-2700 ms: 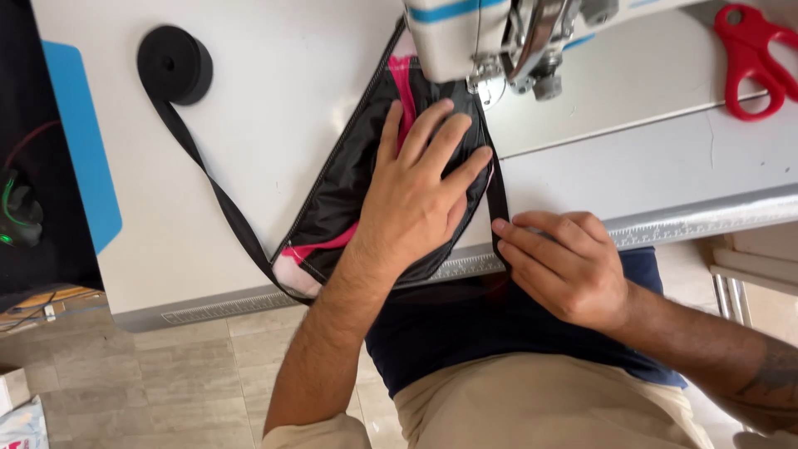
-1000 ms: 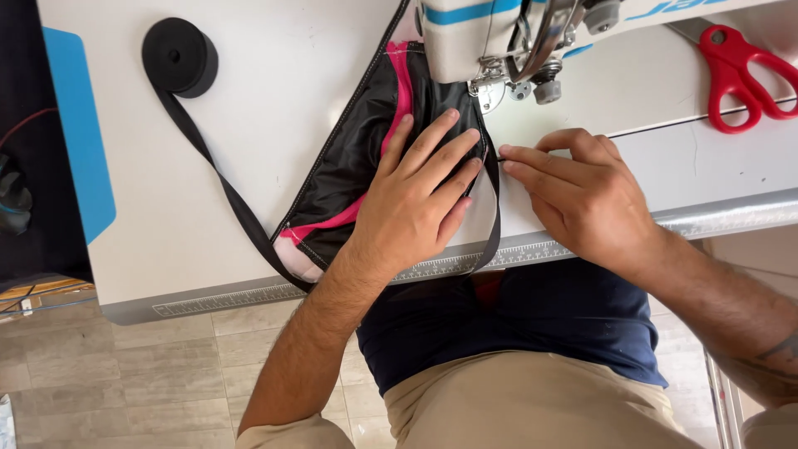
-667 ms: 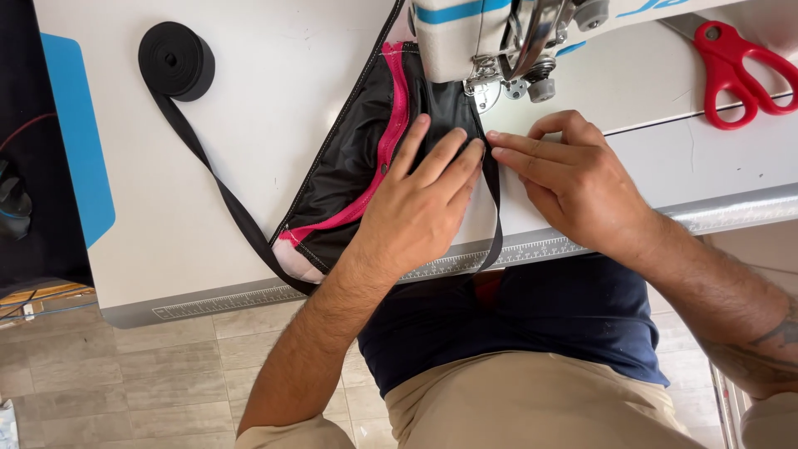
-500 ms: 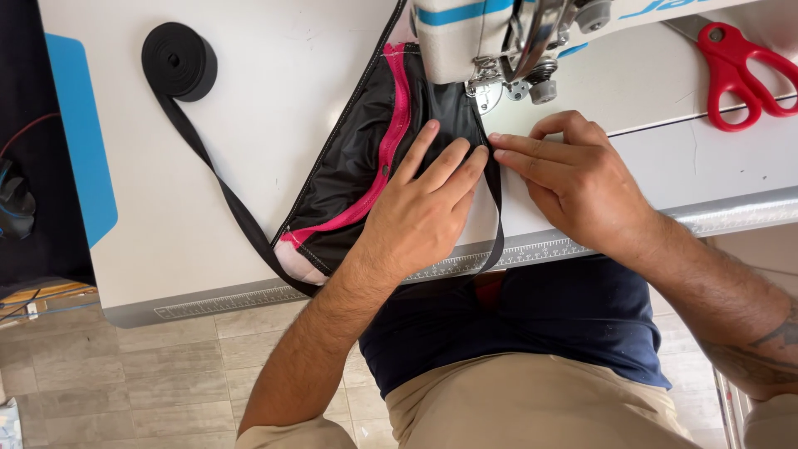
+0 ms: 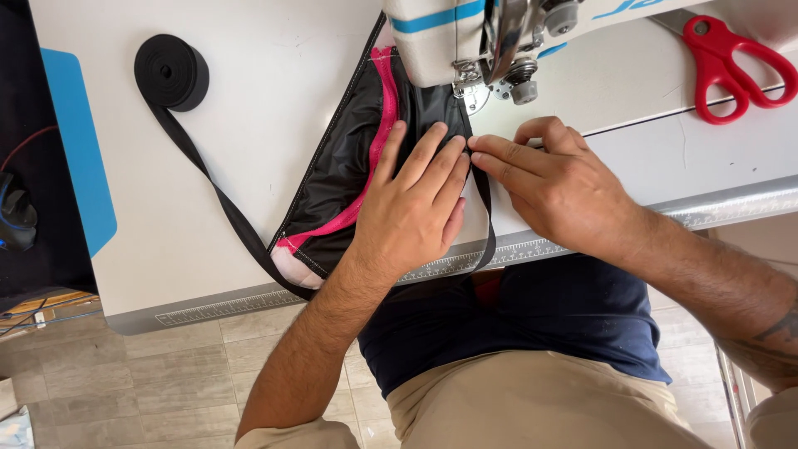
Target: Sewing a black and pink bag using an industrial sewing machine, including attaching straps and trimming excess material with scissors.
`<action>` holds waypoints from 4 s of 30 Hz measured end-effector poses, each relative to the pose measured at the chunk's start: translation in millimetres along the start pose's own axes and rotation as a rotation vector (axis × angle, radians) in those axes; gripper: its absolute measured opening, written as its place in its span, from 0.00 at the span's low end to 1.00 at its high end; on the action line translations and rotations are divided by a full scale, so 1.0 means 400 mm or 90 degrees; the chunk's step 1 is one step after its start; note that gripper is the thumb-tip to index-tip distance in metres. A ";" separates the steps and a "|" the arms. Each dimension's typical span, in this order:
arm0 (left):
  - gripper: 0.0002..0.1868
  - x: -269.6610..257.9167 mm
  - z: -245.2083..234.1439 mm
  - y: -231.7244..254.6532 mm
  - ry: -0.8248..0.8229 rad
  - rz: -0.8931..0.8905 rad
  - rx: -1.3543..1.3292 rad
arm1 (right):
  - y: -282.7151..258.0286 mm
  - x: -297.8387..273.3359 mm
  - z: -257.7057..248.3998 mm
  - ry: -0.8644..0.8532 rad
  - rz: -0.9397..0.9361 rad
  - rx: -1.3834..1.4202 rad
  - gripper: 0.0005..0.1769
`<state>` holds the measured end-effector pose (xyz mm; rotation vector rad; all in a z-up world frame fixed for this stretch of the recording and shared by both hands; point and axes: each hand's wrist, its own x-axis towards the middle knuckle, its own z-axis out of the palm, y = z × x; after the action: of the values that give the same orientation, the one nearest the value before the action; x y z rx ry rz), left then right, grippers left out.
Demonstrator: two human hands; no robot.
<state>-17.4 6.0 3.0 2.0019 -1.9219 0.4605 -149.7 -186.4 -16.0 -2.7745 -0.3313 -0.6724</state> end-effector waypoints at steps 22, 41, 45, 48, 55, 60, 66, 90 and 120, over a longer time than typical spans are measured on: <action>0.24 0.020 0.027 -0.041 -0.029 -0.068 0.037 | 0.035 0.030 0.018 -0.026 -0.027 -0.187 0.25; 0.18 0.040 0.012 -0.086 -0.026 -0.066 -0.030 | 0.022 0.052 0.010 0.037 -0.075 -0.028 0.03; 0.16 0.049 0.011 -0.093 -0.022 -0.059 -0.049 | 0.025 0.056 0.003 0.036 -0.083 0.017 0.05; 0.16 0.046 0.011 -0.093 -0.034 -0.065 -0.049 | 0.020 0.056 0.000 0.030 -0.086 0.022 0.07; 0.20 0.052 0.008 -0.097 -0.072 -0.048 0.000 | 0.017 0.058 -0.001 0.042 -0.140 -0.046 0.04; 0.21 0.050 0.011 -0.096 -0.087 -0.040 0.023 | 0.030 0.041 0.013 0.043 -0.021 0.088 0.09; 0.21 0.049 0.007 -0.095 -0.090 -0.036 0.049 | 0.051 0.039 0.037 0.024 0.021 0.096 0.14; 0.16 0.042 0.020 -0.112 -0.015 -0.033 -0.036 | 0.032 0.046 0.039 0.009 -0.025 -0.186 0.15; 0.40 0.057 -0.018 -0.077 -0.222 -0.124 0.022 | -0.022 0.026 -0.033 0.088 -0.109 -0.160 0.06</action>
<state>14.2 -10.1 19.4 2.3921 -1.8854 0.0992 -148.7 -180.6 2.1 -2.9356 -0.4901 -1.0070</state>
